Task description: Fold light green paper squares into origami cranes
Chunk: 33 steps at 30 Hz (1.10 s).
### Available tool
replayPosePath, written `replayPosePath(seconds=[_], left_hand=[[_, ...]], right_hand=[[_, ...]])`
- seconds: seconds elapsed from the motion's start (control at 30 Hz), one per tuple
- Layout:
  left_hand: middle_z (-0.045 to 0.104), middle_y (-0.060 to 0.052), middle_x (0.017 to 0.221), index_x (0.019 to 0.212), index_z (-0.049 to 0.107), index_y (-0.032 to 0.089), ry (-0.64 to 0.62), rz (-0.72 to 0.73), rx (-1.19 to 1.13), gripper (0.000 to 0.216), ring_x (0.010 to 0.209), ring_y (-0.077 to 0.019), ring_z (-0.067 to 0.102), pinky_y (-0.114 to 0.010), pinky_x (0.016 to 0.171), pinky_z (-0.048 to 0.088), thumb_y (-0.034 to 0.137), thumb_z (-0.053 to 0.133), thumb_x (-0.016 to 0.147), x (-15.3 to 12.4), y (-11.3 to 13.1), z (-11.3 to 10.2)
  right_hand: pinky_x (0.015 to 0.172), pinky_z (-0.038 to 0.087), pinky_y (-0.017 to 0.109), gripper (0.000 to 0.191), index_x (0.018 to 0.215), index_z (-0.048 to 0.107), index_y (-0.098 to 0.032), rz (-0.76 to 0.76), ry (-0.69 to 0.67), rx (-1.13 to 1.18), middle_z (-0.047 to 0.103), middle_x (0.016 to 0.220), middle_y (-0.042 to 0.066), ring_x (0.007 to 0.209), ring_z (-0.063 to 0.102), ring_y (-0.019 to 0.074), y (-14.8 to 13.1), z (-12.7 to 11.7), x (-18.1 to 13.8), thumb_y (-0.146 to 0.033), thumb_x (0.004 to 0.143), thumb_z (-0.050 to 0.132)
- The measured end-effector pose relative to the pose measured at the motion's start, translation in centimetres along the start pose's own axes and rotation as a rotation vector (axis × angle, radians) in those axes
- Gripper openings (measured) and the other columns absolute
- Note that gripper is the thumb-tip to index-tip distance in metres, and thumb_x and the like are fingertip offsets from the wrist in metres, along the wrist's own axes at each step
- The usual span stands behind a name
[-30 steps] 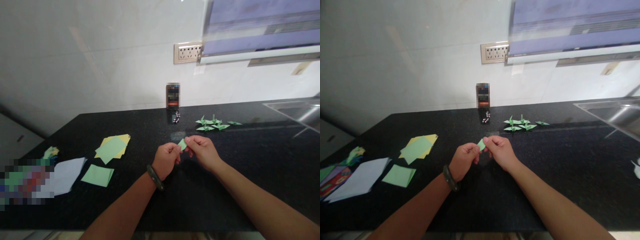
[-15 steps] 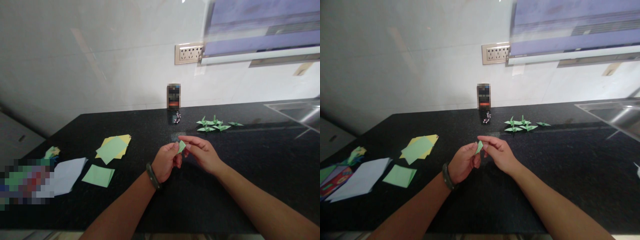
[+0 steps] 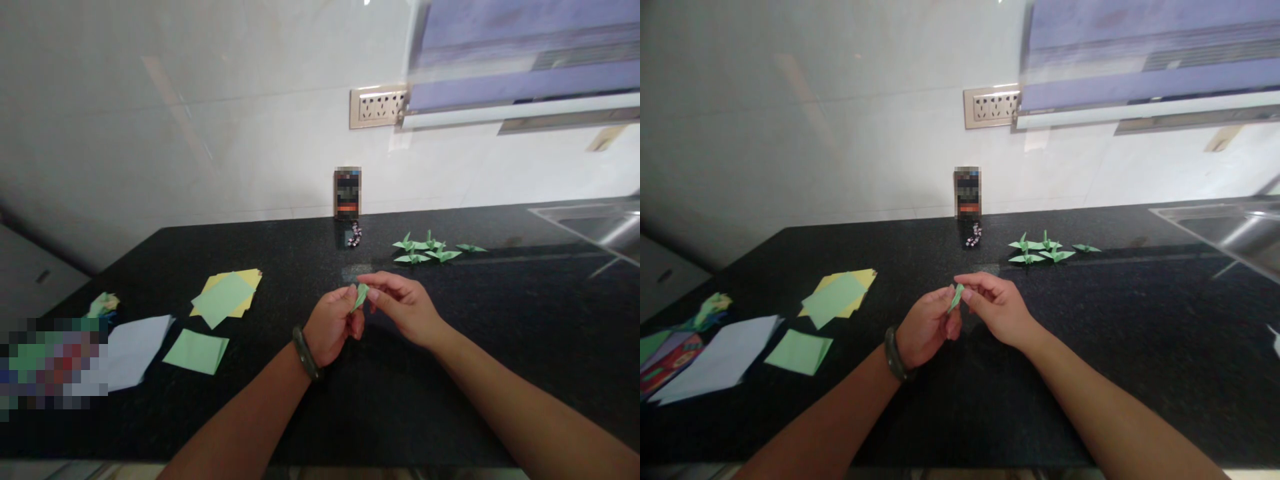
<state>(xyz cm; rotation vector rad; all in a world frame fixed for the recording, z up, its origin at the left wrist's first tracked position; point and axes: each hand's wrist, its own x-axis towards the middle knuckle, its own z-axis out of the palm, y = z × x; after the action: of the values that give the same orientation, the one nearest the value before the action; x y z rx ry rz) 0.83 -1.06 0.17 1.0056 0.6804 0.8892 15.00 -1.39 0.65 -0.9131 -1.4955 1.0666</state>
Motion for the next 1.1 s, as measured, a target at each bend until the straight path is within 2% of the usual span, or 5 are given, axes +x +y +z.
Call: replayPosePath(seconds=[0.2, 0.47, 0.63, 0.8, 1.1], left_hand=[[0.044, 0.005, 0.040, 0.064, 0.048, 0.016, 0.014, 0.011, 0.088, 0.038, 0.036, -0.0069, 0.036, -0.021, 0.041, 0.028, 0.049, 0.040, 0.082, -0.10, 0.20, -0.03], [0.059, -0.002, 0.064, 0.072, 0.060, 0.015, 0.189, 0.236, 0.524, 0.024, 0.060, -0.0119, 0.055, -0.024, 0.058, 0.045, 0.036, 0.051, 0.079, 0.06, -0.14, -0.33], [0.062, -0.004, 0.078, 0.080, 0.065, 0.016, 0.357, 0.442, 0.541, 0.014, 0.071, -0.0141, 0.059, -0.026, 0.066, 0.050, 0.024, 0.063, 0.069, -0.12, -0.02, -0.14], [0.061, -0.003, 0.074, 0.079, 0.065, 0.017, 0.414, 0.431, 0.546, 0.013, 0.067, -0.0129, 0.060, -0.024, 0.061, 0.050, 0.022, 0.065, 0.067, -0.24, -0.02, 0.06], [0.062, -0.003, 0.075, 0.073, 0.066, 0.018, 0.441, 0.552, 0.657, 0.008, 0.069, -0.0136, 0.059, -0.024, 0.062, 0.049, 0.025, 0.064, 0.069, -0.48, 0.08, -0.19]], right_hand=[[0.053, 0.043, 0.024, 0.022, 0.095, 0.063, -0.017, -0.003, 0.016, -0.022, 0.060, 0.071, 0.001, 0.056, 0.051, 0.0095, -0.22, 0.17, -0.06, -0.027, 0.075, 0.058], [0.054, 0.045, 0.023, 0.035, 0.106, 0.049, -0.020, -0.023, 0.090, 0.031, 0.054, 0.070, -0.002, 0.057, 0.053, 0.0098, 0.21, 0.66, 0.05, -0.024, 0.073, 0.059], [0.056, 0.045, 0.023, 0.030, 0.104, 0.049, -0.021, -0.157, 0.167, -0.258, 0.055, 0.073, 0.000, 0.061, 0.054, 0.0107, 0.24, 0.43, -0.38, -0.022, 0.075, 0.056], [0.059, 0.047, 0.025, 0.025, 0.101, 0.052, -0.020, -0.333, 0.169, -0.599, 0.058, 0.073, 0.002, 0.063, 0.057, 0.0129, 0.04, 0.14, -0.67, -0.020, 0.077, 0.053], [0.060, 0.048, 0.027, 0.022, 0.099, 0.055, -0.021, -0.409, 0.187, -0.728, 0.062, 0.075, 0.003, 0.062, 0.058, 0.0136, -0.06, 0.17, -0.73, -0.020, 0.077, 0.051]])
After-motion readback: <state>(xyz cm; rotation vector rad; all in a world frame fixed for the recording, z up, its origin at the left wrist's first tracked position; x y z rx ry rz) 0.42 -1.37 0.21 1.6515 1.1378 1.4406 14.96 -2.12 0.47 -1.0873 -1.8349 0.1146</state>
